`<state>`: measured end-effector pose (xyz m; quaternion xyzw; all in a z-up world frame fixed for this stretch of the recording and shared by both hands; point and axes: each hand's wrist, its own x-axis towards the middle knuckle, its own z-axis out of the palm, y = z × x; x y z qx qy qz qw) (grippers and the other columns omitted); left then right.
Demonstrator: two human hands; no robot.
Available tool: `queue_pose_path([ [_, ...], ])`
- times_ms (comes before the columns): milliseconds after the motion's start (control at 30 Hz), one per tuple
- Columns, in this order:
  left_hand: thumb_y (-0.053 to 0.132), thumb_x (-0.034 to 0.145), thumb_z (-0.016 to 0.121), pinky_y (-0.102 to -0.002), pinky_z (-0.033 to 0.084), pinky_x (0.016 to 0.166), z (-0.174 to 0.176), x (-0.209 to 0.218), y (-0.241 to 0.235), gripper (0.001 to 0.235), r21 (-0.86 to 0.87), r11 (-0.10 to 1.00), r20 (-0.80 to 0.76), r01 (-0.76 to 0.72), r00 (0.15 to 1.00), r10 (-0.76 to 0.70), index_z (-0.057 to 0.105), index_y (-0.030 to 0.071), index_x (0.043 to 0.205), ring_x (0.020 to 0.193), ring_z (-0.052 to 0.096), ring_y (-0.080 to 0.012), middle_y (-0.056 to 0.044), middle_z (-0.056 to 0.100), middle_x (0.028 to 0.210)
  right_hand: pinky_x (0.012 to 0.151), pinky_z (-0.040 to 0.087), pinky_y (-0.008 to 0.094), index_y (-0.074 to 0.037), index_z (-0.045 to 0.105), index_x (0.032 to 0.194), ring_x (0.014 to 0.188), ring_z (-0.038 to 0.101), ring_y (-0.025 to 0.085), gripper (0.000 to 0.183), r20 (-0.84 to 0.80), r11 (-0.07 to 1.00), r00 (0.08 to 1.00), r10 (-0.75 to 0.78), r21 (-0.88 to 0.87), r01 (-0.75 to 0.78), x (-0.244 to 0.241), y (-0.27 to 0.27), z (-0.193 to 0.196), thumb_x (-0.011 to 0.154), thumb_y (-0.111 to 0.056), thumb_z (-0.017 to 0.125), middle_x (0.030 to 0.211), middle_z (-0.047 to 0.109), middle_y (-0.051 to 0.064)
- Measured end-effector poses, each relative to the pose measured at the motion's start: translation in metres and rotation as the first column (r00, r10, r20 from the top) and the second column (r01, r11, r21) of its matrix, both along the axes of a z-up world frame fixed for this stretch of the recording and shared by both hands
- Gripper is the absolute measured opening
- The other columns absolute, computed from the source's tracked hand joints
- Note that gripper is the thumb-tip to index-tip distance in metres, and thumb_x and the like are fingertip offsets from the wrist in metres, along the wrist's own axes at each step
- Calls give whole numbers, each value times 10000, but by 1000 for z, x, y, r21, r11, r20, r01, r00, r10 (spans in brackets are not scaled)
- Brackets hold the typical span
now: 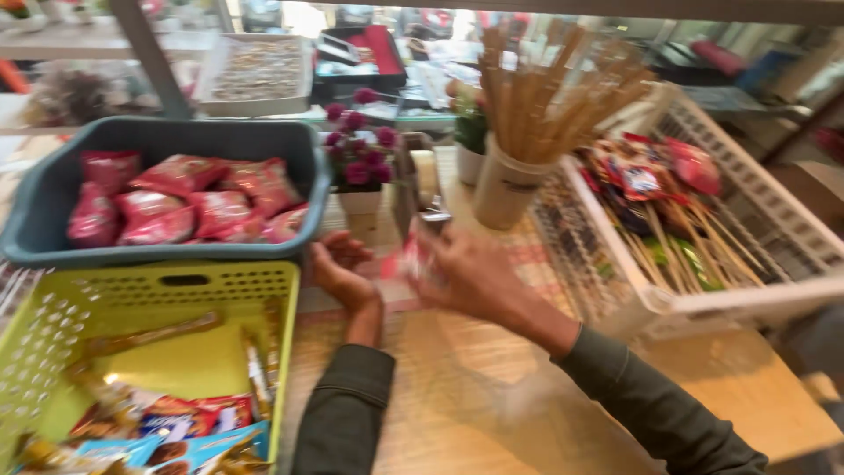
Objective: The recorder uses wooden sticks and tape to create snacks on sticks, also known as snack bouquets or snack sticks.
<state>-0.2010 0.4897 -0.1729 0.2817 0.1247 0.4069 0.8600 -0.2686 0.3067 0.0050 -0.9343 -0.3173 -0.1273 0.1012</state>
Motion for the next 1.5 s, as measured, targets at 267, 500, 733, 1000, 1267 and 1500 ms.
queue_pose_path([
  [267, 355, 1073, 505, -303, 481, 547, 20, -21, 5, 389, 99, 992, -103, -79, 991, 89, 625, 29, 898, 590, 556, -165, -46, 572, 674, 883, 474, 491, -65, 538, 1440, 1043, 635, 377, 933, 115, 916, 909, 402, -31, -401, -29, -54, -16, 704, -563, 825, 1163, 649, 200],
  [500, 241, 1031, 528, -288, 489, 549, 13, -16, 5, 265, 180, 984, -156, 5, 988, 24, 639, 41, 897, 582, 567, -152, -33, 586, 714, 815, 600, 377, -51, 755, 1161, 969, 740, 281, 258, 211, 958, 971, 114, 234, -163, 2, -141, 83, 903, -55, 734, 1093, 761, 125],
  [733, 272, 1057, 513, -281, 472, 570, 50, -39, -19, 298, 461, 879, -163, 124, 985, -54, 664, 50, 927, 632, 590, -126, -20, 647, 774, 629, 612, 291, -52, 766, 1140, 775, 731, 159, 223, 59, 886, 995, -86, 461, 50, 72, -172, 122, 937, -124, 820, 1053, 766, 104],
  [1000, 296, 943, 720, -295, 488, 566, 81, -70, -30, 316, 871, 319, -367, 373, 927, -82, 760, -1, 842, 608, 644, -130, -89, 710, 667, 801, 641, 247, -61, 779, 1114, 961, 757, 121, 292, 215, 617, 971, 108, 751, -235, 97, -163, 138, 1011, 158, 616, 1128, 774, 101],
  [1267, 269, 767, 858, -268, 512, 548, 79, -68, -27, 254, 793, 104, -542, 601, 772, -331, 796, 23, 751, 571, 673, -88, -73, 749, 639, 751, 585, 274, -68, 707, 1058, 924, 719, 155, 101, 307, 597, 946, 104, 741, -306, 23, -139, 201, 1049, 3, 636, 1008, 724, 86],
  [1500, 222, 739, 871, -256, 522, 578, 75, -67, -25, 214, 714, 41, -576, 699, 620, -533, 824, 20, 793, 608, 664, -80, -61, 771, 679, 709, 562, 300, -21, 689, 1102, 845, 664, 204, 111, 215, 854, 967, 137, 469, -225, 50, -99, 116, 1037, -100, 645, 985, 691, 130],
])
